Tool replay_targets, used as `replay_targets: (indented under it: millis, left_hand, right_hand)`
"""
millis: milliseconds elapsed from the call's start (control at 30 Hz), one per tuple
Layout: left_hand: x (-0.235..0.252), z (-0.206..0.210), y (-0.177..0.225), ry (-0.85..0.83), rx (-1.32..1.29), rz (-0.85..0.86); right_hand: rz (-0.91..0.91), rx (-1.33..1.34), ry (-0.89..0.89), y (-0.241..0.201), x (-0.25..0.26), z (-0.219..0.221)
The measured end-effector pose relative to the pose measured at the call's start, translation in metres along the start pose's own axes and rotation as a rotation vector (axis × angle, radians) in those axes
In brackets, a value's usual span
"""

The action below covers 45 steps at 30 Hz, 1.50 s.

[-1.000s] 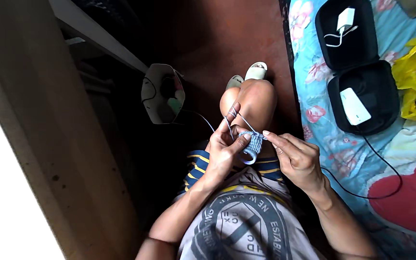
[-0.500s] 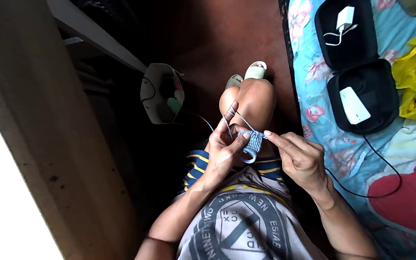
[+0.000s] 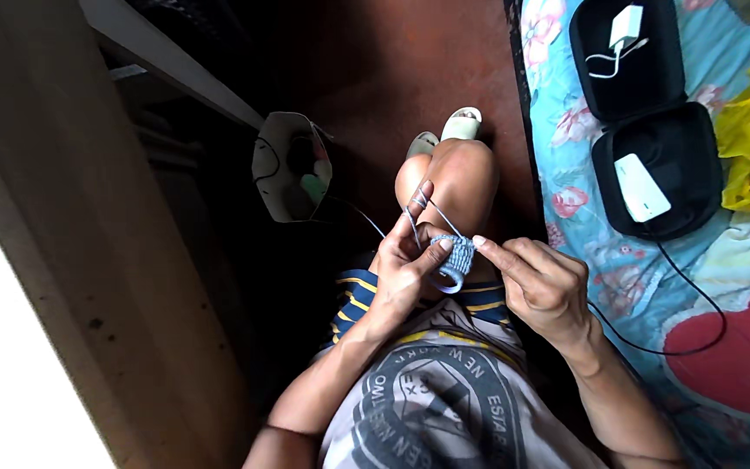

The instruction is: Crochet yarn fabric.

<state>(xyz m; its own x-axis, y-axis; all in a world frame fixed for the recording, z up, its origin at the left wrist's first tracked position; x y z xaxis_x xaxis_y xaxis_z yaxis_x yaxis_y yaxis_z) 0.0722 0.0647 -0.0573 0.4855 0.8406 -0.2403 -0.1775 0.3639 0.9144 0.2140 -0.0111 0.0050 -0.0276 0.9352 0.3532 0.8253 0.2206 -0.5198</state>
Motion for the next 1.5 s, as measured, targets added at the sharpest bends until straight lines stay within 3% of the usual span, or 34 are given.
replay_targets:
  millis: [700, 1067, 1233, 1333, 1433, 1500]
  left_hand:
    - [0.0, 0.0, -0.005, -0.006, -0.022, -0.007]
    - [0.0, 0.003, -0.009, -0.07, -0.1, -0.087]
    - [-0.001, 0.002, -0.002, -0.028, -0.027, 0.013]
    - [-0.007, 0.006, 0.013, 0.047, 0.246, 0.278]
    - [-0.019, 0.016, 0.018, 0.093, 0.435, 0.591]
    - [-0.022, 0.019, 0.017, 0.11, 0.395, 0.633]
  right_hand:
    - [-0.024, -0.065, -0.028, -0.002, -0.001, 0.001]
    - [0.108, 0.268, -0.001, 0.014, -0.003, 0.001]
    - [0.139, 0.296, 0.0, 0.015, -0.004, 0.004]
    - [0.242, 0.411, 0.002, 0.016, -0.005, 0.009]
    - [0.451, 0.725, -0.017, 0.011, -0.003, 0.023]
    - [0.633, 1.01, -0.003, 0.011, -0.002, 0.033]
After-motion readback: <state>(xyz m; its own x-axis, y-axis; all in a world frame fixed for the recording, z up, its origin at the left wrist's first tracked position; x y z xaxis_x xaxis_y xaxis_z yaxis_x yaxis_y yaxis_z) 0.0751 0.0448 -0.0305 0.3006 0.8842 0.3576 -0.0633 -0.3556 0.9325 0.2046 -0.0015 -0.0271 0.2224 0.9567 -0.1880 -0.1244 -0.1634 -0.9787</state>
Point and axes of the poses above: each hand's wrist, its own x-axis towards the middle knuckle, its own z-axis out of the palm, y = z × x, the point moved 8 cm from there along x, towards the middle knuckle, and after that the axes turned 6 degrees about x, right-handed, at the moved point
